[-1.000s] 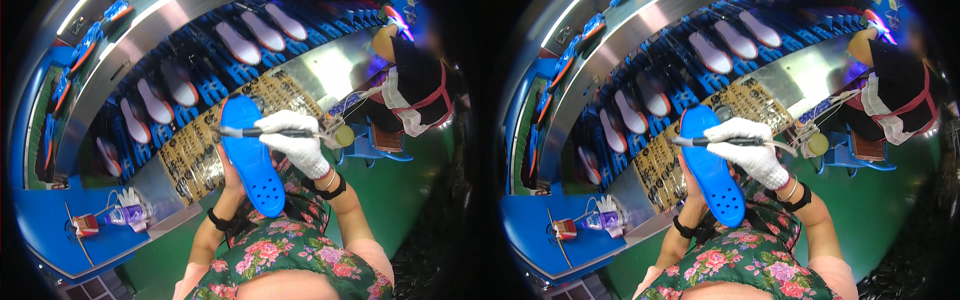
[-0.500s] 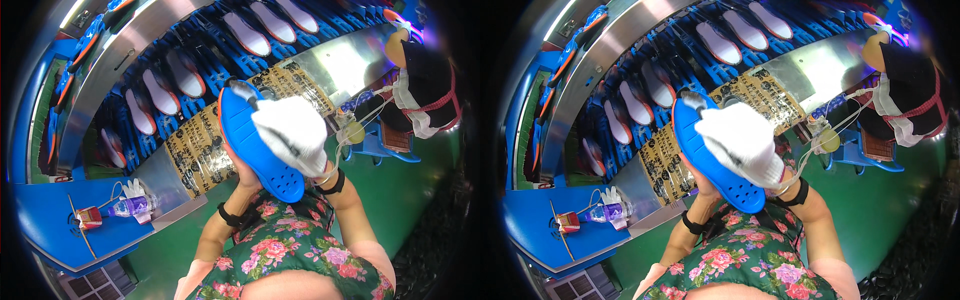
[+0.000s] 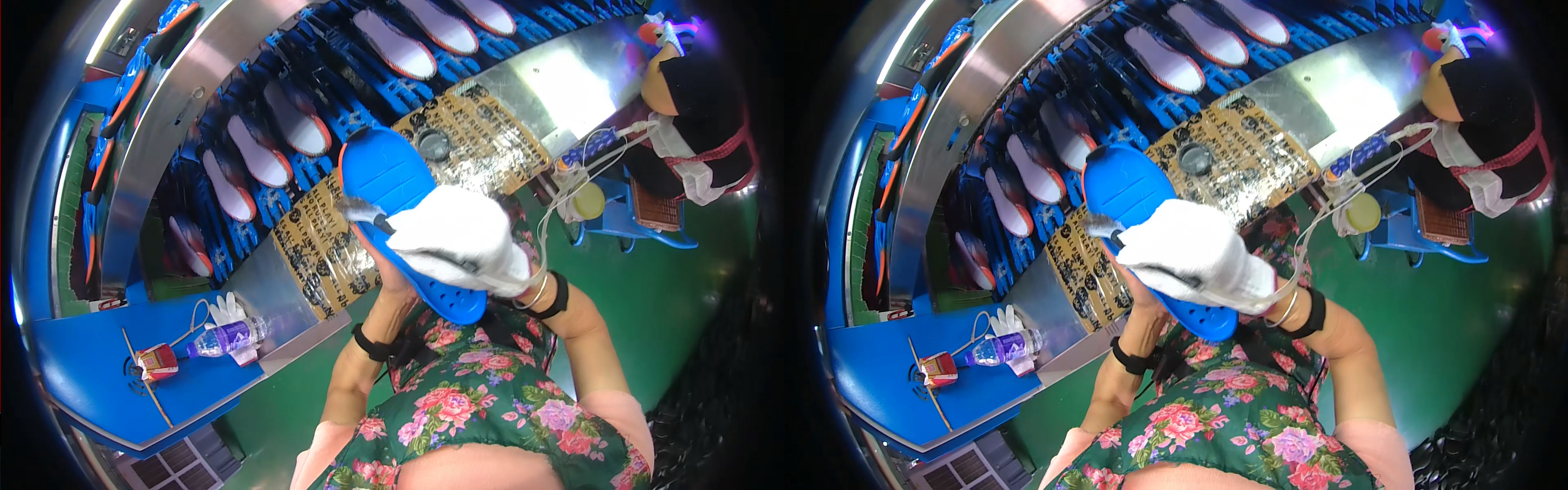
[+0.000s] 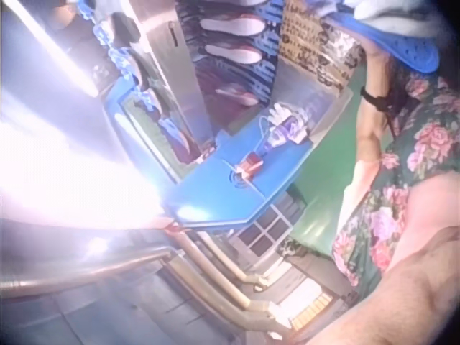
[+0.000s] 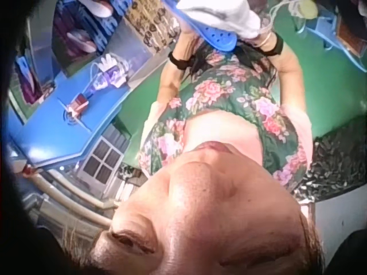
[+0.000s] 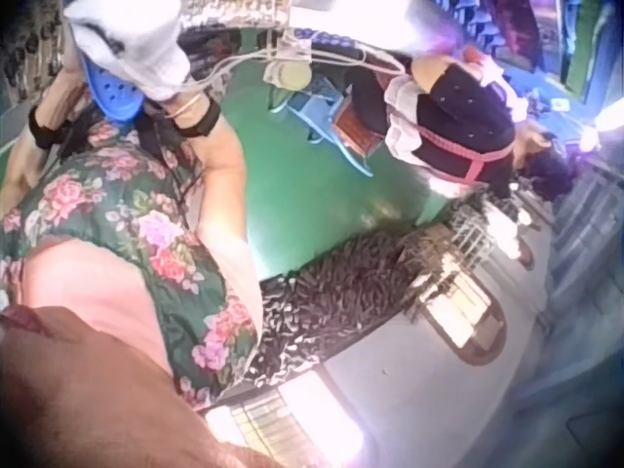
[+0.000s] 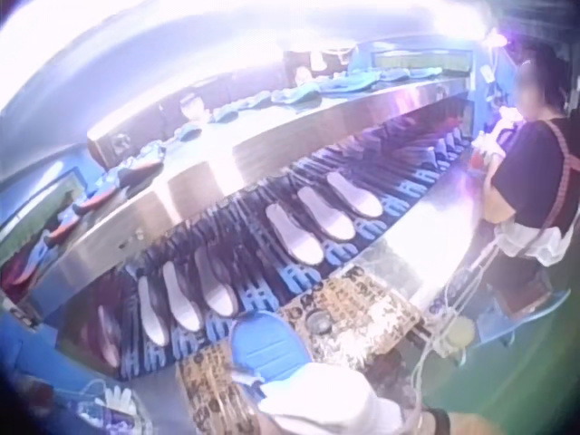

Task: Apply adhesive or paint to the bottom of shoe soles using a brush on a production line.

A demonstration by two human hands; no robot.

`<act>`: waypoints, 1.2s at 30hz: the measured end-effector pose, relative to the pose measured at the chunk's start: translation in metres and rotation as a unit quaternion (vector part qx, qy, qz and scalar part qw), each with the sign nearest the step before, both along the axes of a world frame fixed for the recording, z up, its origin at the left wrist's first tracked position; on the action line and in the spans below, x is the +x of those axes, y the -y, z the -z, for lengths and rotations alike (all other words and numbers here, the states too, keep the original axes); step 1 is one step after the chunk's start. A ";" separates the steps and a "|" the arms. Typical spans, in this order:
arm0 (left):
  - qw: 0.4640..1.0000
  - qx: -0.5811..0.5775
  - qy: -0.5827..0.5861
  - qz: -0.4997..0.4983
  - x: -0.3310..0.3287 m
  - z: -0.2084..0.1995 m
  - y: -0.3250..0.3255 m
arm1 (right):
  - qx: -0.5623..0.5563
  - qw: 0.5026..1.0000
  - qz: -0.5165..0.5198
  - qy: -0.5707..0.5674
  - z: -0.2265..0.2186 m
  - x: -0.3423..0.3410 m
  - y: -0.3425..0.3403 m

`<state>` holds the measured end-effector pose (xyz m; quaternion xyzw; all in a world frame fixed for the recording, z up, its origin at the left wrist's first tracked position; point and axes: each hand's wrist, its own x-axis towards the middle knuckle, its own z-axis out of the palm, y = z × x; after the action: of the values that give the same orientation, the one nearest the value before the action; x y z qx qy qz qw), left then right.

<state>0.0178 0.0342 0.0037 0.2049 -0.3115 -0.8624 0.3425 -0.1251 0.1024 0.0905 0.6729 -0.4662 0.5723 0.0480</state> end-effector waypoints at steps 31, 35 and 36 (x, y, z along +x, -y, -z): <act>0.993 0.023 -0.101 0.047 0.022 0.024 0.031 | 0.085 0.974 -0.137 0.158 0.028 0.004 -0.018; 0.991 0.121 -0.053 -0.013 0.015 0.000 0.027 | 0.078 0.988 -0.053 0.124 0.024 0.002 -0.019; 0.953 0.218 -0.205 0.056 0.018 0.001 0.031 | 0.057 0.994 -0.052 0.075 0.024 0.004 -0.021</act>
<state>0.0354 0.0028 0.0023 0.0758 -0.0503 -0.9506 0.2967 -0.1209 0.1230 0.0664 0.6531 -0.4650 0.5952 -0.0550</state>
